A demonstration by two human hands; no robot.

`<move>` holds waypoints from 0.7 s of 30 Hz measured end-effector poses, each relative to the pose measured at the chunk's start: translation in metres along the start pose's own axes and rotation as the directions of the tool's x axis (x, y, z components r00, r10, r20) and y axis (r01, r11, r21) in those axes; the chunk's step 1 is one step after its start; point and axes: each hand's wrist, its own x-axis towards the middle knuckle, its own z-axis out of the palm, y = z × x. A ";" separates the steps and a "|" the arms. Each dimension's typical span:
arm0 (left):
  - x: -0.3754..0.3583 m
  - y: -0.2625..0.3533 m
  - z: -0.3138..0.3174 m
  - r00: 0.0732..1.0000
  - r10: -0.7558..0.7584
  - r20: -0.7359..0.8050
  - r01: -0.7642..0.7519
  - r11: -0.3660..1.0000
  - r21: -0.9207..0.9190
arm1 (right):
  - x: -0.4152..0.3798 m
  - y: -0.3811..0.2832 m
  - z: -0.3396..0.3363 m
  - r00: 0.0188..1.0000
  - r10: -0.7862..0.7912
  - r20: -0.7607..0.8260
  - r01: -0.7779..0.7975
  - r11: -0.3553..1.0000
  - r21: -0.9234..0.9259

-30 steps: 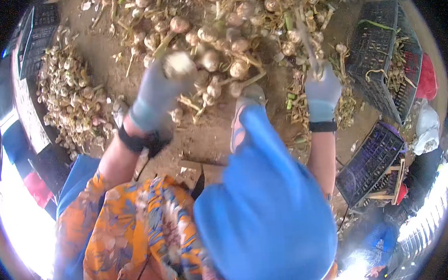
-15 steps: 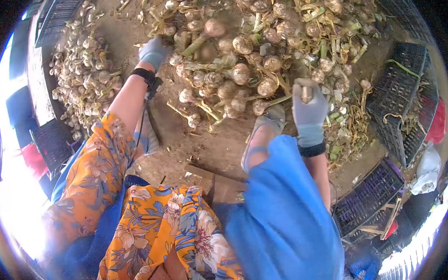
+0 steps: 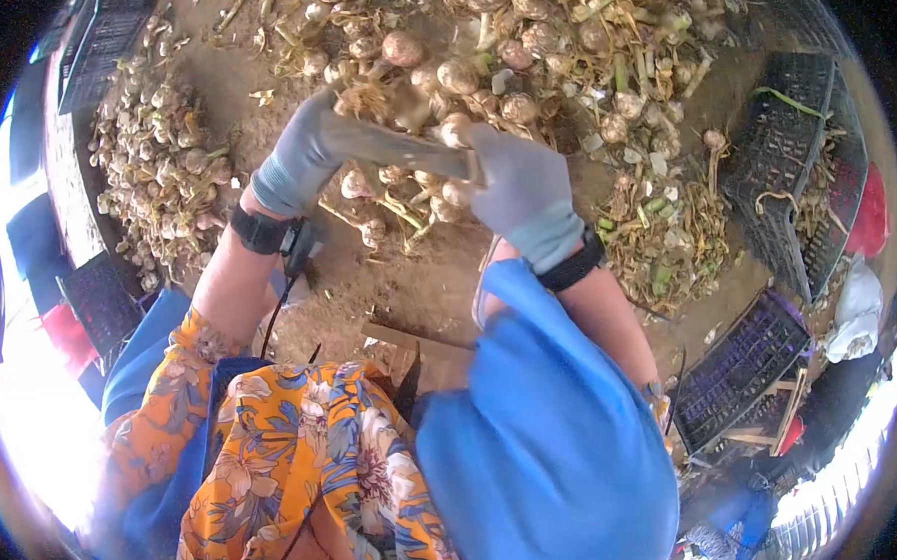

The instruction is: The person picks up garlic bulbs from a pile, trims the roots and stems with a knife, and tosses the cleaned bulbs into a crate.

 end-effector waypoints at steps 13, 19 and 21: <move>0.002 -0.028 0.044 0.920 0.282 0.273 -0.392 0.689 0.610 | -0.001 0.010 0.014 0.999 -0.036 -0.015 0.035 0.997 -0.074; -0.009 0.014 0.084 0.989 -0.145 -0.013 0.145 0.984 0.102 | -0.014 0.038 0.024 0.992 -0.010 -0.123 0.017 0.998 0.056; -0.007 0.015 0.089 0.983 -0.180 0.020 0.180 0.983 0.030 | -0.017 0.037 0.023 0.993 -0.021 -0.119 0.023 1.000 0.014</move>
